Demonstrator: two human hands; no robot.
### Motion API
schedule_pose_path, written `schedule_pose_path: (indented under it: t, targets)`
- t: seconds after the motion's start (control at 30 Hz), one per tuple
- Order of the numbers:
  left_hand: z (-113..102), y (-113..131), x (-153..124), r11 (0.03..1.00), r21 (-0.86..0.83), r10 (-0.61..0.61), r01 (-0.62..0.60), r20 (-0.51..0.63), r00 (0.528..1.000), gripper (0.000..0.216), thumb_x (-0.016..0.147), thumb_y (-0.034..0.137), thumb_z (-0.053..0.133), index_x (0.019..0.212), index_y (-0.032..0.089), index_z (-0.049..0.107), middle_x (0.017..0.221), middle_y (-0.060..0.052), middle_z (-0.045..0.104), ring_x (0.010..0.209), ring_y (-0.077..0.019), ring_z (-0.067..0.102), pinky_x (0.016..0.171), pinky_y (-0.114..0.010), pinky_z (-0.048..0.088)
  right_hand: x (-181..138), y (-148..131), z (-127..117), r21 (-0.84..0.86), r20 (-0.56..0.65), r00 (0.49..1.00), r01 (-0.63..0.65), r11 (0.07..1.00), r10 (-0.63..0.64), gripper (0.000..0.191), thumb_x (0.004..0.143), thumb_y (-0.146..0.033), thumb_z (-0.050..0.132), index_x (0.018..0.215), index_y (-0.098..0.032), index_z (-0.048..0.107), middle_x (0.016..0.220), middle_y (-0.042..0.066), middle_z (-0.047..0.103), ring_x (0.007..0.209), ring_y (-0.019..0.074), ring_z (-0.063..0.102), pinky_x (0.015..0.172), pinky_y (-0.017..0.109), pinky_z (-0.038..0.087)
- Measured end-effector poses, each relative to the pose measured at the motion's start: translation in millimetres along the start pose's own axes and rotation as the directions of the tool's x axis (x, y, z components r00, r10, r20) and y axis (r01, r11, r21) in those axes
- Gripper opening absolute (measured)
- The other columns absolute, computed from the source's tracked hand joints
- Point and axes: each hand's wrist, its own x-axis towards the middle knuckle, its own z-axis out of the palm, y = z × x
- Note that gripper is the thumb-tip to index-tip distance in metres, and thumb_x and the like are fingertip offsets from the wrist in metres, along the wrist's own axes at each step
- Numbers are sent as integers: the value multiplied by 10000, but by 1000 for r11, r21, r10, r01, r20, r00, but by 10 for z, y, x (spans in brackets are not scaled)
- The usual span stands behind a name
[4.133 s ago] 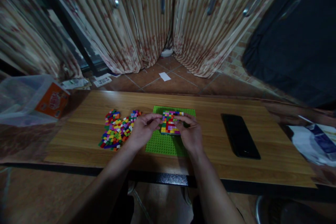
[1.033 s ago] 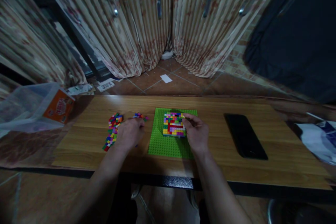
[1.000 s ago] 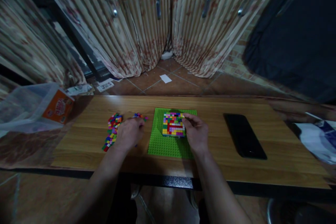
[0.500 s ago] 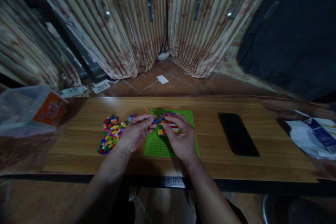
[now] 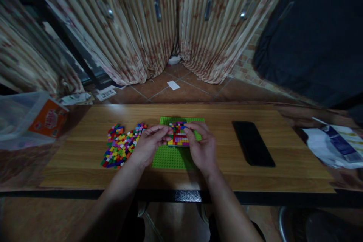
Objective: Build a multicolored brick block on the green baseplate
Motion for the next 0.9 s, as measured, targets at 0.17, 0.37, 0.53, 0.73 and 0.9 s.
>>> schedule_pose_path:
  t: [0.17, 0.37, 0.53, 0.73, 0.9]
  targets:
    - [-61, 12, 18, 999, 42, 26, -23, -70, 997, 187, 683, 317, 783, 748, 149, 735, 746, -31, 728, 581, -82, 596, 540, -196, 398, 64, 142, -119, 167, -78, 947, -295, 941, 311, 138, 708, -359, 756, 794, -251, 764, 890, 26, 729, 909, 215, 659, 865, 389, 496]
    - [-74, 3, 37, 999, 48, 24, -20, -72, 997, 184, 685, 312, 776, 759, 150, 734, 761, -30, 729, 585, -78, 592, 552, -198, 395, 11, 180, -36, 267, -14, 910, -396, 879, 415, 155, 638, -360, 796, 751, -257, 771, 860, 14, 749, 865, 202, 661, 878, 392, 494]
    - [-77, -5, 37, 997, 71, 25, -20, -65, 998, 185, 692, 318, 769, 760, 151, 730, 761, -34, 728, 590, -84, 585, 560, -207, 402, 5, 248, -23, 213, -16, 915, -390, 896, 402, 182, 617, -381, 809, 744, -256, 771, 876, 20, 752, 881, 210, 660, 914, 420, 487]
    - [-74, 3, 32, 997, 75, 27, -22, -60, 998, 176, 694, 319, 765, 750, 154, 733, 761, -33, 729, 582, -80, 577, 554, -205, 396, -4, 310, -22, 188, 9, 923, -379, 906, 384, 197, 630, -391, 805, 769, -254, 777, 923, 35, 750, 940, 228, 656, 950, 445, 472]
    - [-66, 19, 32, 998, 69, 17, -12, -67, 998, 142, 704, 286, 747, 745, 150, 742, 753, -34, 731, 577, -78, 580, 548, -201, 390, -10, 340, 6, 208, -7, 924, -372, 904, 382, 178, 633, -367, 803, 769, -256, 776, 925, 31, 754, 931, 223, 660, 942, 435, 479]
